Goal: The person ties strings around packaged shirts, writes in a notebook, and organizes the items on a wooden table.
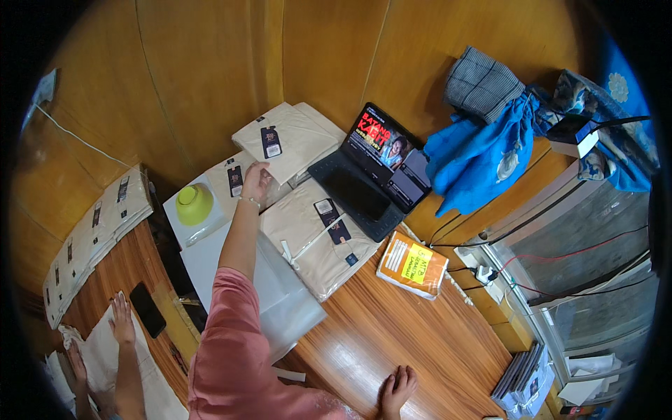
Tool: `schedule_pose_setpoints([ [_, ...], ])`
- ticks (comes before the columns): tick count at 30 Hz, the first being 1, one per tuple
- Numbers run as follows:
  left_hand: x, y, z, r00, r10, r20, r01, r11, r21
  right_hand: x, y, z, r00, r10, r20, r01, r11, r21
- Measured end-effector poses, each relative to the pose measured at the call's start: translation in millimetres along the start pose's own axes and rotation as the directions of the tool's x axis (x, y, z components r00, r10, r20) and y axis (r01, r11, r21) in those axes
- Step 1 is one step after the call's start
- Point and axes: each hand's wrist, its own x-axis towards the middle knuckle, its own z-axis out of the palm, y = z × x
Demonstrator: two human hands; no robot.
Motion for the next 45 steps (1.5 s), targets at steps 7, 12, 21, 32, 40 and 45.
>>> schedule_pose_setpoints([
  [7,-62.9,54.5,28.0,0.962,0.254,-0.099,-0.262,0.962,-0.079,2.3,4.9,3.0,1.0,-0.029,0.004,0.028,0.999,0.021],
  [12,-210.9,69.6,74.7,0.924,0.381,0.04,-0.383,0.918,0.103,4.3,14.1,0.8,0.998,0.068,-0.016,-0.061,0.954,0.293],
  [21,-399.5,-17.8,104.8,0.703,-0.358,0.614,0.188,0.927,0.326,48.7,-21.2,-70.6,0.929,0.056,0.366,-0.342,-0.25,0.906],
  [32,-268.4,-16.6,84.1,0.865,0.208,0.456,-0.41,0.817,0.405,-40.0,46.6,-38.0,0.562,0.311,0.767,-0.702,-0.312,0.641],
  [40,-25.2,-12.0,57.0,0.772,0.635,0.004,-0.48,0.579,0.659,-46.8,77.8,-23.9,0.612,0.236,0.755,-0.677,-0.336,0.654],
  [45,27.7,-50.1,86.9,0.704,0.608,-0.367,-0.069,0.572,0.817,-63.3,95.1,-22.8,0.652,0.25,0.716,-0.617,-0.373,0.693],
])
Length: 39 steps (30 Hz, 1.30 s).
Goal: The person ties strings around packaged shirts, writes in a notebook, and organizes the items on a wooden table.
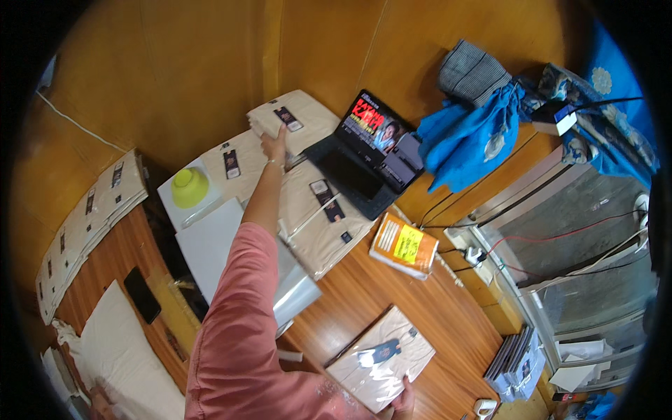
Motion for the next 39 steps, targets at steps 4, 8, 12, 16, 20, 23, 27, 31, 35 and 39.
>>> schedule_pose_setpoints([
  [4,61.8,-60.2,-12.0,0.926,0.034,0.376,0.139,0.895,-0.424,29.5,3.2,-25.5,0.993,0.095,0.066,-0.097,0.995,0.038],
  [8,67.8,-73.3,-35.7,0.755,0.126,0.643,0.363,0.737,-0.57,20.6,0.2,-22.5,0.997,0.075,0.031,-0.077,0.995,0.063],
  [12,117.3,-79.8,-105.1,0.727,0.091,0.681,0.54,0.537,-0.649,29.8,-2.0,-20.0,0.992,0.095,0.079,-0.101,0.992,0.072],
  [16,68.5,-13.5,-130.8,0.705,-0.059,0.707,0.615,0.548,-0.567,19.5,2.1,-18.9,0.995,0.055,0.078,-0.063,0.993,0.102],
  [20,101.4,-23.6,-182.6,0.812,0.004,0.583,0.444,0.644,-0.623,25.1,-2.0,-18.0,0.985,0.044,0.168,-0.063,0.993,0.104],
  [23,50.5,20.5,-205.7,0.85,0.092,0.519,0.362,0.615,-0.7,12.9,2.7,-23.7,0.978,-0.018,0.206,-0.012,0.989,0.147],
  [27,-6.6,42.8,-252.1,0.878,0.161,0.451,0.254,0.641,-0.724,3.7,5.4,-14.7,0.978,-0.11,0.179,0.091,0.99,0.109],
  [31,-86.0,76.6,-308.9,0.725,0.11,0.68,0.482,0.625,-0.614,21.9,-2.0,-14.4,0.978,0.101,0.182,-0.151,0.946,0.286],
  [35,-173.6,91.4,-315.8,0.364,0.262,0.894,0.722,0.526,-0.449,20.8,0.5,-17.2,0.976,0.074,0.203,-0.103,0.985,0.137],
  [39,-251.5,94.9,-310.9,0.183,0.265,0.947,0.864,0.417,-0.284,10.3,-4.6,6.6,0.958,0.058,0.282,-0.087,0.992,0.093],
])
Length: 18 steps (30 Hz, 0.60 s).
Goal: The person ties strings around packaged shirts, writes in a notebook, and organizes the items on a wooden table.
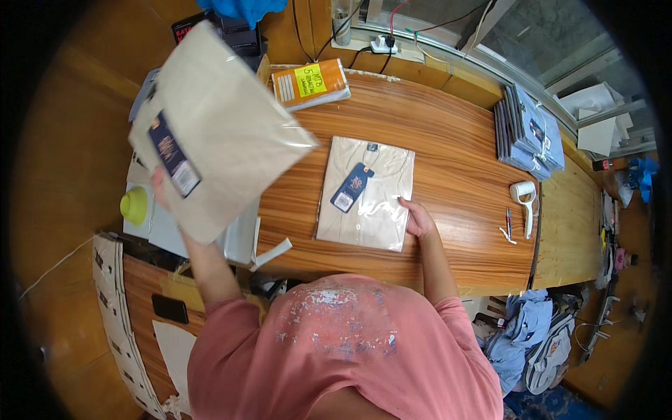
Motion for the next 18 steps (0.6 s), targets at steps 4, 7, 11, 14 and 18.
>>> schedule_pose_setpoints([
  [4,0.1,-67.6,17.5,0.973,-0.139,0.185,0.177,0.962,-0.206,-4.3,-1.7,8.4,0.999,0.019,-0.046,-0.02,1.0,-0.021],
  [7,-12.2,-105.3,37.0,0.937,-0.213,0.275,0.277,0.935,-0.219,-11.2,-7.5,25.7,0.985,-0.031,-0.169,0.006,0.989,-0.145],
  [11,-30.1,-151.9,83.0,0.91,-0.338,0.241,0.388,0.898,-0.206,-29.5,-16.4,5.6,0.938,-0.216,-0.272,0.11,0.928,-0.357],
  [14,-43.5,-184.8,123.0,0.915,-0.341,0.216,0.376,0.915,-0.148,-65.2,-41.0,7.2,0.921,-0.282,-0.269,0.088,0.823,-0.562],
  [18,-48.0,-217.8,145.4,0.903,-0.387,0.188,0.4,0.916,-0.031,-84.0,-69.4,-49.2,0.738,-0.656,-0.158,0.13,0.369,-0.92],
])
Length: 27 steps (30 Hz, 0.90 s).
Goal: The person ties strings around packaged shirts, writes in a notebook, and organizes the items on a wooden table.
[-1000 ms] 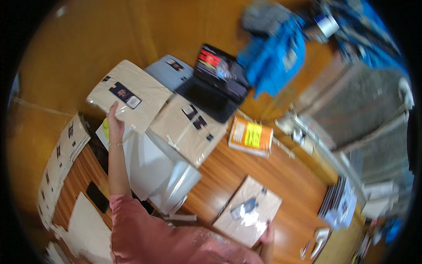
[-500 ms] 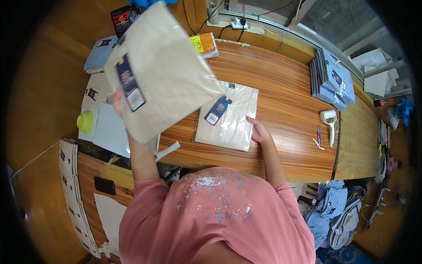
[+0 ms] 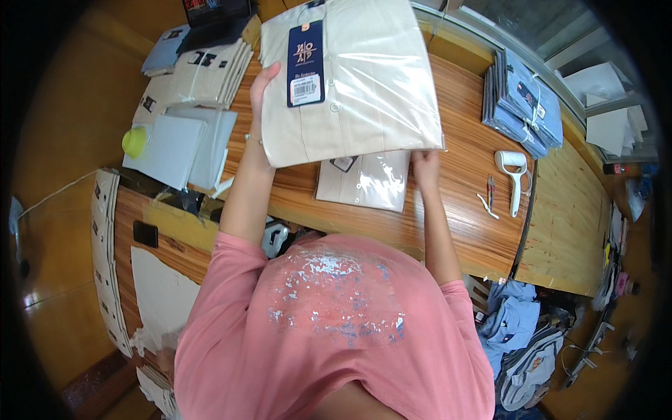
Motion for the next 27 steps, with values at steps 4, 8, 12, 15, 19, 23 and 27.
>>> schedule_pose_setpoints([
  [4,6.2,-32.7,-6.3,0.979,-0.025,-0.201,0.062,0.981,0.183,-20.0,-93.0,-37.0,0.988,-0.084,0.129,-0.043,0.654,0.755],
  [8,17.0,-73.5,-36.1,0.881,-0.067,-0.468,0.224,0.931,0.288,-26.5,-126.0,-33.2,0.949,-0.126,0.288,-0.132,0.672,0.728],
  [12,24.4,-72.6,-37.9,0.894,-0.044,-0.445,0.173,0.952,0.252,-12.3,-130.4,-27.8,0.96,-0.097,0.262,-0.098,0.762,0.64],
  [15,29.9,-41.5,-4.5,0.911,0.009,-0.412,0.143,0.931,0.336,-11.3,-164.7,-29.4,0.965,-0.162,0.207,-0.023,0.733,0.68],
  [19,64.1,-5.8,42.5,0.974,-0.014,-0.224,0.1,0.922,0.375,-6.1,-217.0,-53.3,0.967,-0.233,0.102,0.1,0.719,0.688],
  [23,58.0,29.1,76.0,0.998,-0.009,-0.066,0.029,0.949,0.313,-8.8,-249.5,-60.0,0.943,-0.32,0.09,0.156,0.664,0.731],
  [27,64.2,32.6,90.9,0.999,-0.034,-0.04,0.045,0.944,0.328,-22.2,-270.9,-75.3,0.973,-0.212,0.091,0.083,0.687,0.722],
])
